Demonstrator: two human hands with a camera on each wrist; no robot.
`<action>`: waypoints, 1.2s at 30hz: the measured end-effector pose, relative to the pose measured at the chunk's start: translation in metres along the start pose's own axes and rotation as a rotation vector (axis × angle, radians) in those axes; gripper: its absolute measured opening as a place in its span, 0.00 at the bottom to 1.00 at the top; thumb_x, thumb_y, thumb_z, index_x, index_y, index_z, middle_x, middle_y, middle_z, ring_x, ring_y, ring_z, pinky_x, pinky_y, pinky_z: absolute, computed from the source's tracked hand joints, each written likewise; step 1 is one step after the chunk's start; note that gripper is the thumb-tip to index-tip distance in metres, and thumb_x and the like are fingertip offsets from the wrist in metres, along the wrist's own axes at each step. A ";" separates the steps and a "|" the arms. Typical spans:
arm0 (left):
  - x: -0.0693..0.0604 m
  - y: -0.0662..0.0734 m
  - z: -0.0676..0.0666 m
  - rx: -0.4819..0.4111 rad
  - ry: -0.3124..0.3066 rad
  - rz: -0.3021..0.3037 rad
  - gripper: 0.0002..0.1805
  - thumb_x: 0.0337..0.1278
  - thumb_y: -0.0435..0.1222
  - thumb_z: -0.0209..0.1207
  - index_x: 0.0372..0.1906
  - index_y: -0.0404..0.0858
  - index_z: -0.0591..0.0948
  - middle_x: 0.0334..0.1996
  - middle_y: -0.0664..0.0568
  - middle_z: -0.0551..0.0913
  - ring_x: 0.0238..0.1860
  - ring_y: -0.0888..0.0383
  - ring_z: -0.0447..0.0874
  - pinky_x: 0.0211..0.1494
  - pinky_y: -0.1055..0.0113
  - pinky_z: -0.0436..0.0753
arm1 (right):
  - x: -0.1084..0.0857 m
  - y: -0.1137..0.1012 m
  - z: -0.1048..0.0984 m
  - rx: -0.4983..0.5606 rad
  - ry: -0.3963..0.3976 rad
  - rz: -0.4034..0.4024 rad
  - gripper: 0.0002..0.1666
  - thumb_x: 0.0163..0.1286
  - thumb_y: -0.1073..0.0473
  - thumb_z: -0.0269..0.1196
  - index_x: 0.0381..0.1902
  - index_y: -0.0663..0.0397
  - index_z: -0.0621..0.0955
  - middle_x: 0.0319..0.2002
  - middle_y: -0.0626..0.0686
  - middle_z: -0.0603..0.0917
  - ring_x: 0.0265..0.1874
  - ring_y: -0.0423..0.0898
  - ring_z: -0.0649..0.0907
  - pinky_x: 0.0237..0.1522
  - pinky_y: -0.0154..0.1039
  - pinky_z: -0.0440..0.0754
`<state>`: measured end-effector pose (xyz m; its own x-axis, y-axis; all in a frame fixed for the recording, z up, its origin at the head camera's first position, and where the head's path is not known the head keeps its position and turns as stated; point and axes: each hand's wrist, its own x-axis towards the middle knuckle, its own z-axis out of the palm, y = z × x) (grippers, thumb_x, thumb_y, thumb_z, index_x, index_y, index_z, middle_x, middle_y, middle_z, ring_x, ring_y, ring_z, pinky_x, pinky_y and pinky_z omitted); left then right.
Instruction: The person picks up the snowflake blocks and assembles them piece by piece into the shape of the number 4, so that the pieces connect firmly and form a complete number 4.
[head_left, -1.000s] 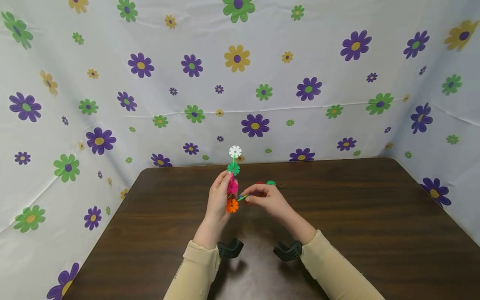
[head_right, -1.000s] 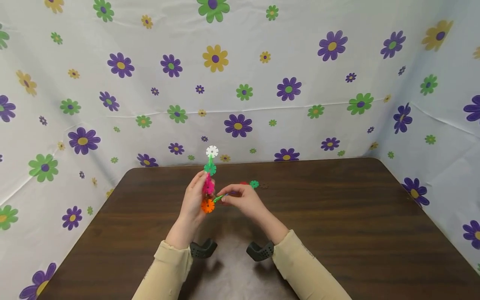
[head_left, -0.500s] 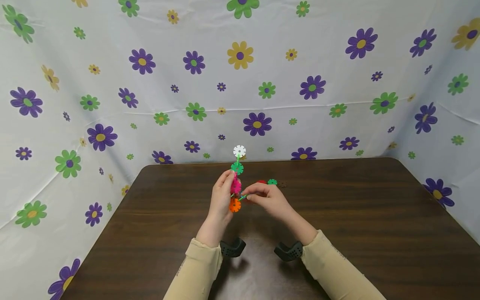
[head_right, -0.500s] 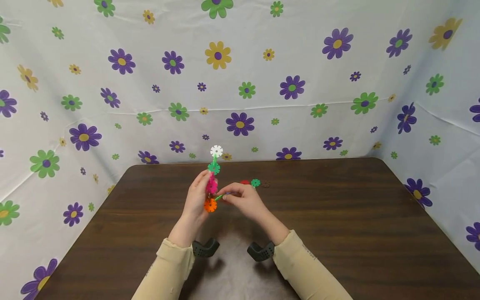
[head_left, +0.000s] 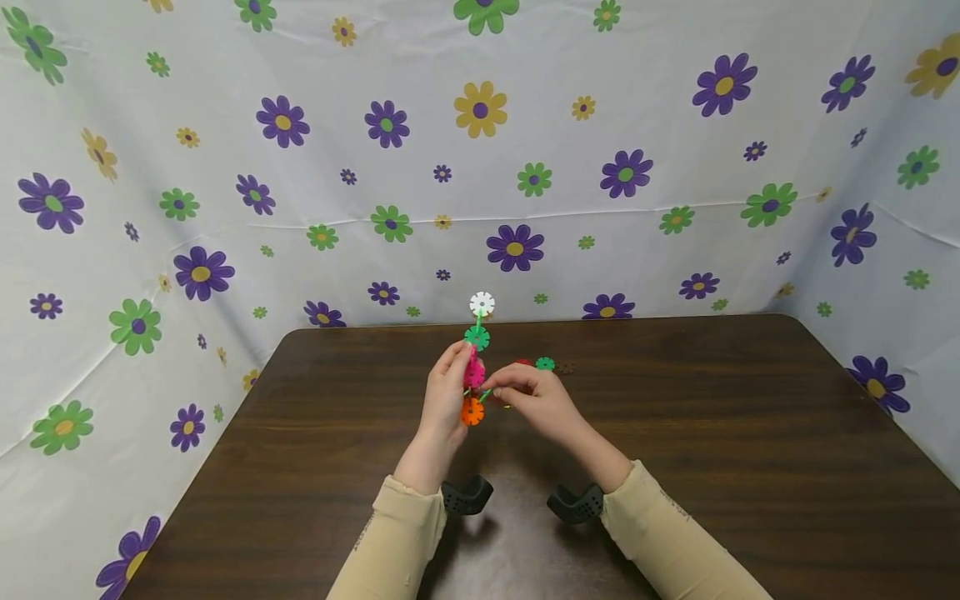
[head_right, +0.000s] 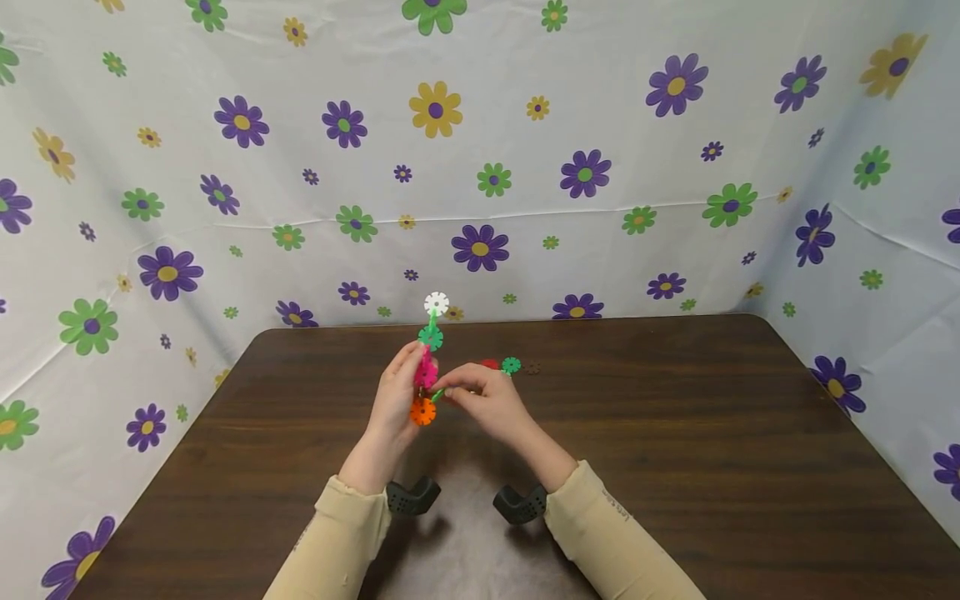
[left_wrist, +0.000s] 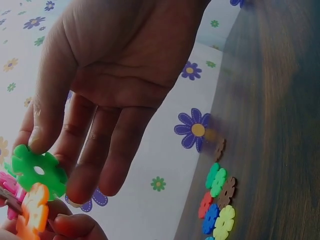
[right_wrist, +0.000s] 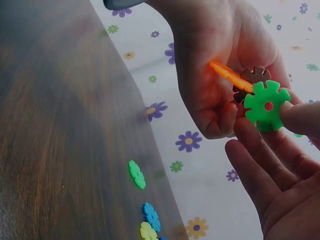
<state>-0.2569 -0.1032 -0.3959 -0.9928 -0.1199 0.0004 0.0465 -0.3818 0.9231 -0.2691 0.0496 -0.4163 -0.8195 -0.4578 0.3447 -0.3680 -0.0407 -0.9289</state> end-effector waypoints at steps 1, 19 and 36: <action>0.000 0.000 0.000 0.001 -0.002 0.001 0.09 0.72 0.42 0.51 0.39 0.42 0.78 0.25 0.54 0.76 0.23 0.62 0.68 0.25 0.73 0.68 | 0.000 0.000 0.000 0.019 -0.006 0.000 0.09 0.68 0.74 0.58 0.43 0.70 0.83 0.43 0.63 0.83 0.40 0.66 0.83 0.42 0.44 0.84; 0.001 0.002 -0.004 -0.003 0.049 0.050 0.09 0.72 0.42 0.52 0.41 0.42 0.79 0.25 0.54 0.75 0.22 0.62 0.68 0.25 0.73 0.68 | -0.003 0.002 0.028 0.293 0.250 0.194 0.15 0.66 0.66 0.64 0.48 0.73 0.81 0.42 0.61 0.85 0.39 0.57 0.86 0.44 0.54 0.82; 0.001 0.000 -0.001 -0.004 0.061 0.088 0.08 0.70 0.41 0.55 0.39 0.42 0.81 0.22 0.55 0.74 0.20 0.62 0.67 0.23 0.73 0.67 | -0.006 0.005 0.041 0.387 0.340 0.207 0.11 0.62 0.72 0.66 0.41 0.76 0.80 0.43 0.61 0.83 0.35 0.47 0.86 0.35 0.48 0.85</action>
<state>-0.2580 -0.1040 -0.3963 -0.9762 -0.2086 0.0584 0.1343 -0.3712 0.9188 -0.2478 0.0157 -0.4282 -0.9768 -0.1815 0.1140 -0.0481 -0.3325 -0.9419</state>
